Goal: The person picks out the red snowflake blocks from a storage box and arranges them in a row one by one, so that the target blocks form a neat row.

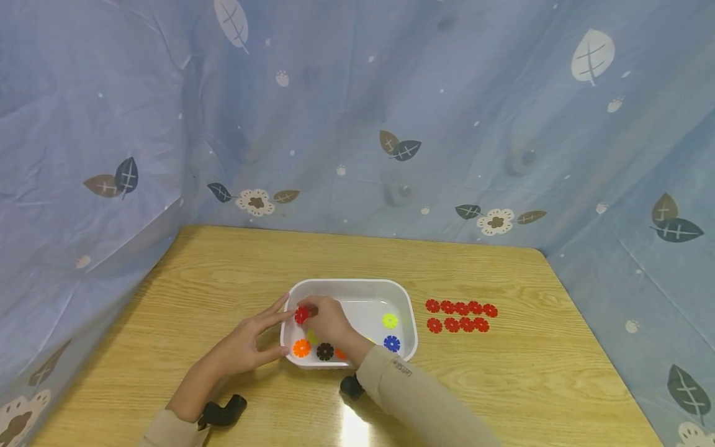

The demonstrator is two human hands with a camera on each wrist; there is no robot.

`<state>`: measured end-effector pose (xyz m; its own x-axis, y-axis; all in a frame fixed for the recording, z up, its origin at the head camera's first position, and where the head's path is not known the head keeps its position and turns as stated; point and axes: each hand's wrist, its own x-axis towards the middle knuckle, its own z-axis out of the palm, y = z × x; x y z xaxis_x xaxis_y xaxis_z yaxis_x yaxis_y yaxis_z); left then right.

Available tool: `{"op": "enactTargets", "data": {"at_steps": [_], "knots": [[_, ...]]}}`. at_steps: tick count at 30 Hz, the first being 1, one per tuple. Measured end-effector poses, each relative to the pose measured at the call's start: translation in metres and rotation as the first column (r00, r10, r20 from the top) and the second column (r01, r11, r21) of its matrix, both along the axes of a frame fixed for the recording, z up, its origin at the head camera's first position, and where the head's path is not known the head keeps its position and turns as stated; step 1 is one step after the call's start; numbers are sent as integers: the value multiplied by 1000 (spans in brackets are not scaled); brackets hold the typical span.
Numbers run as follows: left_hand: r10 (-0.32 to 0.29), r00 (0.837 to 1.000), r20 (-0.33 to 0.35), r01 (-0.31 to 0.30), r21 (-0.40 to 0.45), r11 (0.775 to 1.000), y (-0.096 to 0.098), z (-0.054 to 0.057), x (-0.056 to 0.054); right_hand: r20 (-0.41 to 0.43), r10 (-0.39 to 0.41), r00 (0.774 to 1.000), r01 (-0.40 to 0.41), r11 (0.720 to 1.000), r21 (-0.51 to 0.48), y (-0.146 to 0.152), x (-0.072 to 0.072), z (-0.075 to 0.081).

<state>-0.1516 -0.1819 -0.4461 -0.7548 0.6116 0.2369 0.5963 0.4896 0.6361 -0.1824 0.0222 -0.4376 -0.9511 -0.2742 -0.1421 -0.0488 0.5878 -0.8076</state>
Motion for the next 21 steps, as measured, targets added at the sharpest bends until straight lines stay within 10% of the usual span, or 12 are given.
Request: {"op": "enactTargets", "data": {"at_steps": [13, 21], "knots": [[9, 1000, 9, -9, -5, 1000, -1, 2, -1, 119, -88, 989, 128, 912, -389, 34, -1, 24], [8, 1000, 21, -8, 4, 1000, 0, 0, -1, 102, -163, 981, 191, 874, -447, 80, 6, 38]]}}
